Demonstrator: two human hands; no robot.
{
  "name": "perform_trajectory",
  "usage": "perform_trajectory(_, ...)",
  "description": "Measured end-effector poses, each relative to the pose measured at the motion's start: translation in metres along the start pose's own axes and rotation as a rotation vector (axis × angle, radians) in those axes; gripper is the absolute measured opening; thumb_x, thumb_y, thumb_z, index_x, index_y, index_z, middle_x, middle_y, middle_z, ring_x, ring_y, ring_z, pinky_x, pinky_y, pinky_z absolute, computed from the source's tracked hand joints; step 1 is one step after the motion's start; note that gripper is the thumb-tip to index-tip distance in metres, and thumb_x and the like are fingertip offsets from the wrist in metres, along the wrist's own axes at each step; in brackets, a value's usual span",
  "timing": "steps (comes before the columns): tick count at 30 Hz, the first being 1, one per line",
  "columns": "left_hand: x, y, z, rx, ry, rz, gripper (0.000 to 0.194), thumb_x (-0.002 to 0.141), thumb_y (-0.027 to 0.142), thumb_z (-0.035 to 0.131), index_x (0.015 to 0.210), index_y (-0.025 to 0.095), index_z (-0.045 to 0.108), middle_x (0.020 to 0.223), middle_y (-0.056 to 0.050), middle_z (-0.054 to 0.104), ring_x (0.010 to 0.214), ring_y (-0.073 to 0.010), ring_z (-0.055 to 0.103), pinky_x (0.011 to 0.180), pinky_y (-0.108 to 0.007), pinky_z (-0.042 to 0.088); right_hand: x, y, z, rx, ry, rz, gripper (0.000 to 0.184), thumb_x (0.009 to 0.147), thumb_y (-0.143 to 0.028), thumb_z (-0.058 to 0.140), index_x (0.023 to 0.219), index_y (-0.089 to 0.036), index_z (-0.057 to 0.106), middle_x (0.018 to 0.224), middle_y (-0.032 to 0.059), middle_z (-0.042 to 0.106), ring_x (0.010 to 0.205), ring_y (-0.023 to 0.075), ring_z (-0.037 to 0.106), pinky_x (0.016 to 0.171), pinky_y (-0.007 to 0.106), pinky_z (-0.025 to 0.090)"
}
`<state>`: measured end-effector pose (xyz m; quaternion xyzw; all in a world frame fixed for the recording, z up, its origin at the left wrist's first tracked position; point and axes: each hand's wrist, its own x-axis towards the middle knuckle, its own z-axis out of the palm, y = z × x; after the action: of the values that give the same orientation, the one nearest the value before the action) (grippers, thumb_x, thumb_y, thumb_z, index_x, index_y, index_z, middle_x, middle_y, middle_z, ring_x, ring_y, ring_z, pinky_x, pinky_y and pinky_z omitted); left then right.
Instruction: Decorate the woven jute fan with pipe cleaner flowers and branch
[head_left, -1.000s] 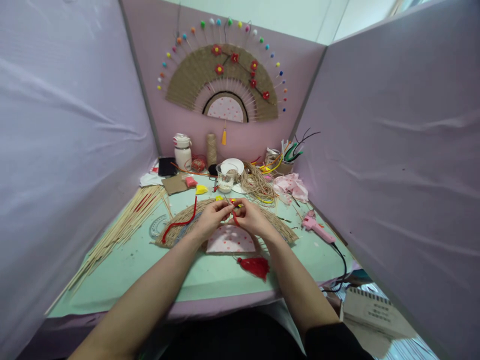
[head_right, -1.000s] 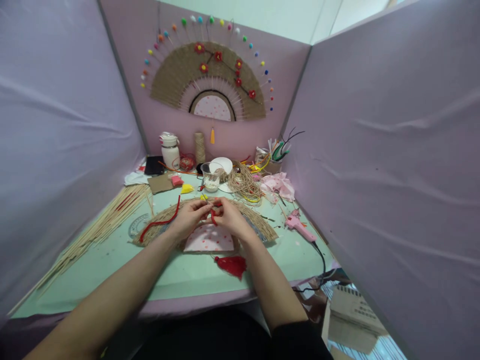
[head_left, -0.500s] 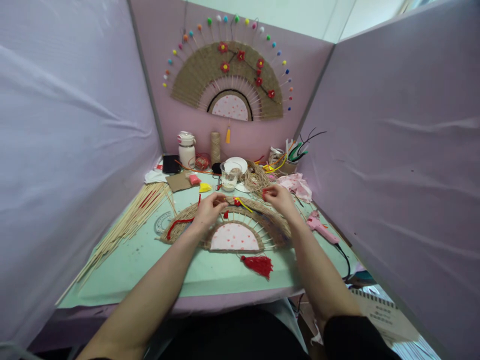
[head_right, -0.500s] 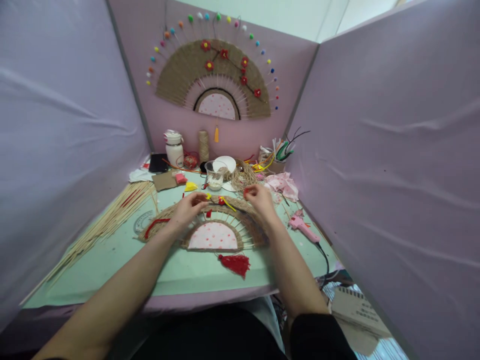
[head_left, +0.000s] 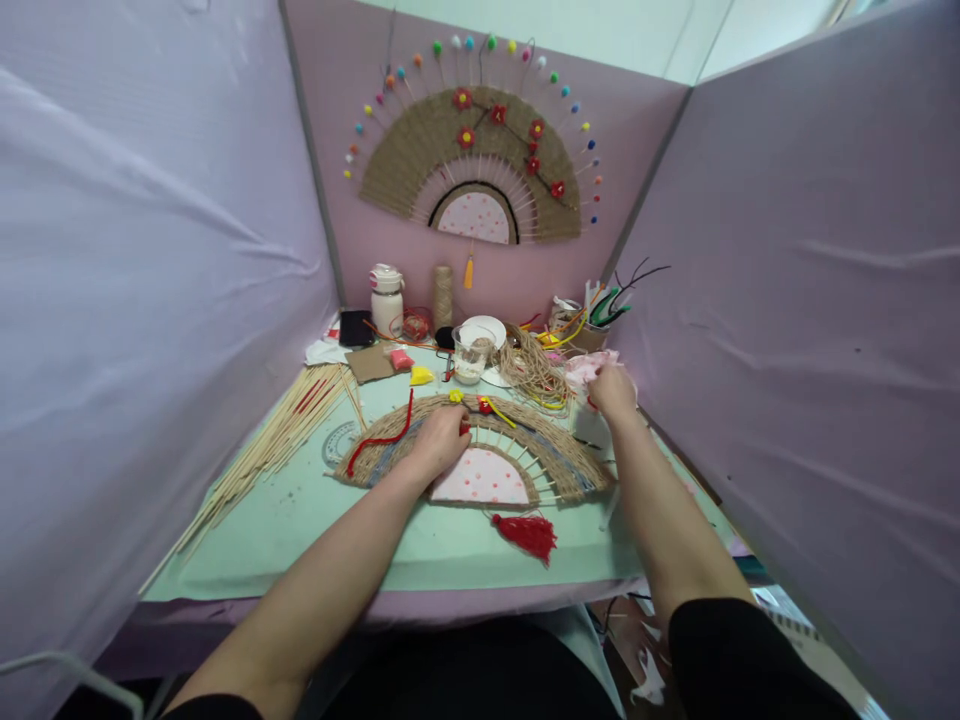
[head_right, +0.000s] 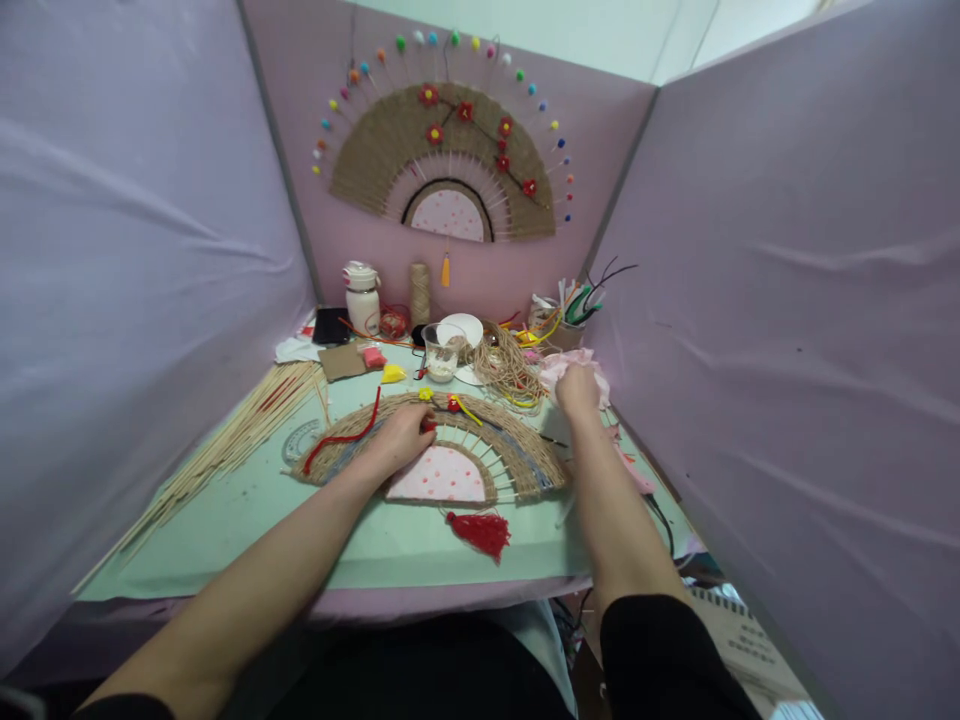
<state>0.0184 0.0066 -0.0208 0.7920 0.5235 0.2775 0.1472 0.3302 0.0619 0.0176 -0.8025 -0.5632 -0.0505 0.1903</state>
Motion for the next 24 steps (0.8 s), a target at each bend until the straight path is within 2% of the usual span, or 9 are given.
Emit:
perform_trajectory(1,0.0,0.001,0.0,-0.019,0.007,-0.007,0.017,0.069,0.015,0.058,0.085,0.02,0.061,0.087,-0.009,0.064,0.087,-0.0258,0.058,0.077,-0.033,0.042,-0.009,-0.014,-0.004,0.039,0.06,-0.056,0.032,0.078,-0.015,0.051,0.106,-0.009,0.065,0.105,0.0201,0.062,0.093,0.0248,0.059,0.074,0.032,0.04)
perform_trajectory(3,-0.001,0.001,-0.001,-0.059,0.025,-0.024,0.022,0.07,0.012,0.057,0.09,0.019,0.061,0.087,-0.009,0.065,0.087,-0.0256,0.059,0.077,-0.033,0.042,-0.034,-0.049,-0.007,0.171,0.051,-0.344,0.027,0.08,-0.017,0.053,0.102,-0.016,0.067,0.105,0.0137,0.062,0.096,0.0232,0.057,0.078,0.031,0.039)
perform_trajectory(5,-0.002,0.0,-0.002,-0.11,0.044,-0.037,0.024,0.069,0.011,0.057,0.091,0.019,0.061,0.082,-0.008,0.065,0.082,-0.0245,0.059,0.074,-0.033,0.042,-0.062,-0.084,-0.002,0.28,-0.123,-0.636,0.021,0.077,-0.019,0.059,0.095,-0.023,0.07,0.099,0.0076,0.065,0.095,0.0225,0.056,0.081,0.032,0.037)
perform_trajectory(7,-0.002,-0.002,-0.002,-0.183,0.067,-0.044,0.025,0.07,0.011,0.056,0.093,0.019,0.061,0.078,-0.006,0.065,0.076,-0.0229,0.06,0.071,-0.032,0.042,-0.086,-0.11,0.009,0.346,-0.262,-0.763,0.016,0.075,-0.02,0.065,0.089,-0.025,0.071,0.091,0.0048,0.066,0.093,0.0233,0.055,0.081,0.033,0.035)
perform_trajectory(10,0.0,-0.007,0.0,-0.329,0.109,-0.064,0.027,0.07,0.012,0.057,0.096,0.019,0.059,0.076,-0.003,0.066,0.072,-0.0202,0.061,0.068,-0.03,0.043,-0.106,-0.127,0.024,0.456,-0.283,-0.738,0.012,0.074,-0.021,0.066,0.086,-0.024,0.07,0.087,0.0042,0.066,0.09,0.0225,0.055,0.081,0.033,0.034)
perform_trajectory(15,0.006,-0.011,0.002,-0.471,0.149,-0.101,0.025,0.069,0.012,0.059,0.094,0.018,0.059,0.076,-0.003,0.066,0.071,-0.0178,0.062,0.07,-0.03,0.045,-0.11,-0.122,0.026,0.569,-0.243,-0.71,0.01,0.078,-0.02,0.06,0.074,-0.021,0.068,0.079,0.0031,0.067,0.083,0.0191,0.056,0.083,0.033,0.035)
perform_trajectory(18,0.007,-0.008,-0.001,-0.598,0.193,-0.168,0.02,0.07,0.017,0.062,0.09,0.016,0.06,0.084,-0.005,0.066,0.079,-0.0178,0.062,0.076,-0.032,0.046,-0.11,-0.118,0.023,0.785,-0.227,-0.583,0.012,0.08,-0.025,0.057,0.079,-0.02,0.068,0.08,0.0039,0.067,0.08,0.0176,0.058,0.079,0.031,0.04)
perform_trajectory(21,0.005,0.001,-0.006,-0.857,0.117,-0.249,0.029,0.066,0.02,0.068,0.093,0.015,0.059,0.087,-0.006,0.066,0.081,-0.0171,0.062,0.077,-0.032,0.047,-0.111,-0.117,0.022,1.071,-0.233,-0.419,0.018,0.08,-0.031,0.057,0.084,-0.017,0.067,0.083,0.0053,0.068,0.079,0.0167,0.06,0.077,0.03,0.045)
perform_trajectory(24,0.001,0.012,-0.008,-1.081,-0.001,-0.258,0.035,0.063,0.022,0.073,0.095,0.014,0.059,0.086,-0.006,0.067,0.078,-0.0155,0.062,0.073,-0.03,0.047,-0.112,-0.118,0.021,1.233,-0.279,-0.356,0.021,0.076,-0.035,0.06,0.083,-0.016,0.067,0.083,0.0058,0.069,0.077,0.0172,0.061,0.075,0.031,0.047)
